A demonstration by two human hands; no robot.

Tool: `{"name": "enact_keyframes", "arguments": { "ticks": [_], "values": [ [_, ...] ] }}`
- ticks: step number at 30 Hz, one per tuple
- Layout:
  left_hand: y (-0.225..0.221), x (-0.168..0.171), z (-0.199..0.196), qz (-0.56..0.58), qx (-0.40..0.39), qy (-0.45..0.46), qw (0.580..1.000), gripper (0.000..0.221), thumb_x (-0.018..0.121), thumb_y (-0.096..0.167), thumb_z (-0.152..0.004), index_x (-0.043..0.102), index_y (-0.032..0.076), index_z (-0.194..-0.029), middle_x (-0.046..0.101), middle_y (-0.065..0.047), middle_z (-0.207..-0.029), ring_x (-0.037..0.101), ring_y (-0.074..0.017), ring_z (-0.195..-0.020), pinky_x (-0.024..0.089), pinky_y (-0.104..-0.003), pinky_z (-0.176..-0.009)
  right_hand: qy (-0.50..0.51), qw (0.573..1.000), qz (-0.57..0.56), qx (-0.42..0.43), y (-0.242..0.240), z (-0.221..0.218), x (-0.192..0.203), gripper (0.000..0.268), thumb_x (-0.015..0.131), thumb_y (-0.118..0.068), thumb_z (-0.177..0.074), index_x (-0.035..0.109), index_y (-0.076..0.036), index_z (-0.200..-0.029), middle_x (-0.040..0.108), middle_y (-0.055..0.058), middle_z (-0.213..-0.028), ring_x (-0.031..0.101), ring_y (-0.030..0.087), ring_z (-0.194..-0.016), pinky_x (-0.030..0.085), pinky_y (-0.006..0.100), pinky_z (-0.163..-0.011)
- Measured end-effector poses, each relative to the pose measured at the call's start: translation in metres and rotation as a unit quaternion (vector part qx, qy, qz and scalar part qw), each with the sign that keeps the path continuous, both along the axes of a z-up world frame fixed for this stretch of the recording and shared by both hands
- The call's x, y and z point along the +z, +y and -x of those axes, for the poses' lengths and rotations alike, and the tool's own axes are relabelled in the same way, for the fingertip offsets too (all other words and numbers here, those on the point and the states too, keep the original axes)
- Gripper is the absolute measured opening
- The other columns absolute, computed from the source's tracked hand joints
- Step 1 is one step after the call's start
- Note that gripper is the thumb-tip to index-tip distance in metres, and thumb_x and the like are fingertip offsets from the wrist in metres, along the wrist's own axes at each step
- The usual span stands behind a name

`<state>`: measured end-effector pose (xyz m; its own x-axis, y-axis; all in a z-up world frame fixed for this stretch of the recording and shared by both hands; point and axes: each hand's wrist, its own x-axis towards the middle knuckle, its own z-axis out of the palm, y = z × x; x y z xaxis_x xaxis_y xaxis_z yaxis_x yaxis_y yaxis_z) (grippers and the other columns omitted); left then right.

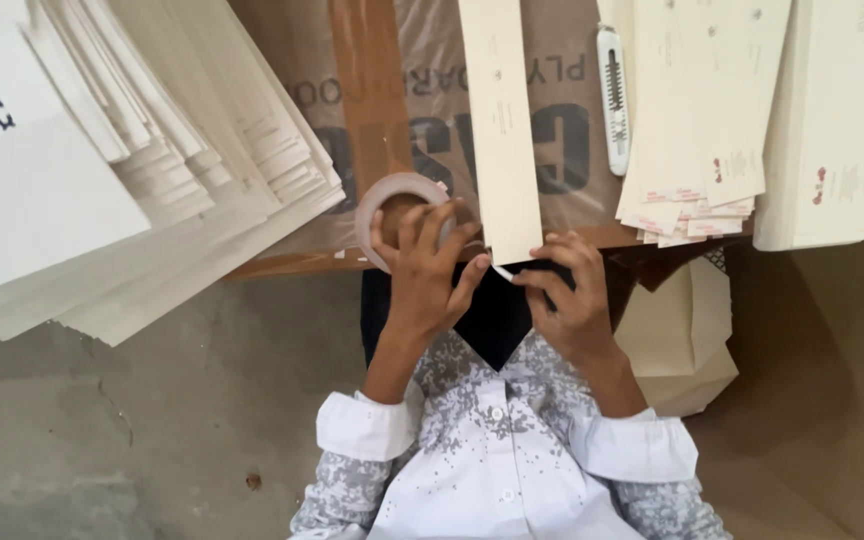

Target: Applying double-sided adhesive tape to paper strips and stacking them.

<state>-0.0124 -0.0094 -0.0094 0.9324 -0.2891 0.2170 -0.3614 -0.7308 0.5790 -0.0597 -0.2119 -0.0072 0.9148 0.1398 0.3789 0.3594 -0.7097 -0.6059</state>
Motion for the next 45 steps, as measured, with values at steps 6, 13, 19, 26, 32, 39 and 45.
{"name": "enact_keyframes", "arguments": {
  "ticks": [6, 13, 19, 26, 32, 39, 45],
  "values": [
    [-0.005, 0.0, 0.002, 0.029, 0.016, 0.013, 0.999, 0.03, 0.058, 0.039, -0.102, 0.072, 0.015, -0.115, 0.061, -0.005, -0.134, 0.045, -0.0302, -0.136, 0.007, -0.064, -0.119, -0.002, 0.999, -0.042, 0.009, 0.001, -0.015, -0.002, 0.019, 0.08, 0.009, -0.081, 0.07, -0.005, -0.09, 0.061, 0.01, -0.117, 0.061, 0.034, -0.126, 0.052, 0.049, -0.109],
    [-0.006, 0.004, 0.002, 0.045, 0.014, 0.019, 0.999, 0.027, 0.059, 0.035, -0.102, 0.071, 0.015, -0.113, 0.063, -0.004, -0.13, 0.046, -0.0301, -0.135, 0.007, -0.064, -0.119, 0.005, 0.999, -0.051, 0.004, 0.004, -0.02, 0.003, 0.017, 0.08, 0.009, -0.084, 0.069, -0.004, -0.088, 0.063, 0.011, -0.116, 0.067, 0.03, -0.121, 0.059, 0.038, -0.097],
    [-0.008, 0.008, 0.002, 0.01, 0.005, -0.012, 1.0, 0.033, 0.062, 0.039, -0.1, 0.071, 0.009, -0.112, 0.065, -0.004, -0.124, 0.048, -0.0291, -0.132, 0.008, -0.064, -0.118, 0.021, 0.998, -0.057, 0.007, 0.007, -0.023, 0.007, 0.016, 0.08, 0.007, -0.083, 0.069, -0.002, -0.091, 0.064, 0.011, -0.119, 0.067, 0.03, -0.123, 0.059, 0.038, -0.097],
    [-0.019, 0.017, -0.001, -0.026, -0.003, -0.04, 0.999, 0.041, 0.063, 0.044, -0.101, 0.071, 0.004, -0.104, 0.065, -0.006, -0.119, 0.051, -0.03, -0.129, 0.01, -0.064, -0.115, 0.028, 0.998, -0.053, -0.013, 0.011, -0.026, 0.008, 0.016, 0.079, 0.006, -0.084, 0.069, -0.001, -0.093, 0.064, 0.013, -0.121, 0.068, 0.03, -0.117, 0.059, 0.036, -0.09],
    [-0.03, 0.021, -0.002, -0.088, 0.017, -0.061, 0.994, 0.048, 0.061, 0.05, -0.101, 0.072, 0.002, -0.103, 0.064, -0.009, -0.115, 0.05, -0.0326, -0.128, 0.012, -0.064, -0.114, 0.027, 0.997, -0.071, -0.015, 0.015, -0.026, 0.012, 0.014, 0.075, 0.007, -0.087, 0.068, 0.0, -0.097, 0.061, 0.014, -0.126, 0.071, 0.03, -0.117, 0.062, 0.037, -0.097],
    [-0.025, 0.021, -0.004, -0.075, 0.035, -0.048, 0.995, 0.041, 0.061, 0.045, -0.1, 0.07, 0.005, -0.106, 0.064, -0.01, -0.118, 0.051, -0.0341, -0.127, 0.012, -0.066, -0.113, 0.033, 0.997, -0.058, -0.046, 0.018, -0.026, 0.011, 0.018, 0.078, 0.005, -0.086, 0.068, -0.001, -0.1, 0.062, 0.014, -0.125, 0.073, 0.029, -0.107, 0.061, 0.035, -0.087],
    [-0.028, 0.023, -0.047, 0.035, 0.095, -0.022, 0.995, 0.052, 0.062, 0.045, -0.099, 0.062, 0.0, -0.124, 0.061, -0.018, -0.125, 0.051, -0.0385, -0.126, 0.023, -0.064, -0.117, 0.019, 0.995, -0.076, -0.065, 0.019, -0.029, 0.012, 0.019, 0.077, 0.007, -0.083, 0.069, -0.002, -0.097, 0.062, 0.014, -0.123, 0.072, 0.029, -0.105, 0.06, 0.035, -0.089]
  ]
}}
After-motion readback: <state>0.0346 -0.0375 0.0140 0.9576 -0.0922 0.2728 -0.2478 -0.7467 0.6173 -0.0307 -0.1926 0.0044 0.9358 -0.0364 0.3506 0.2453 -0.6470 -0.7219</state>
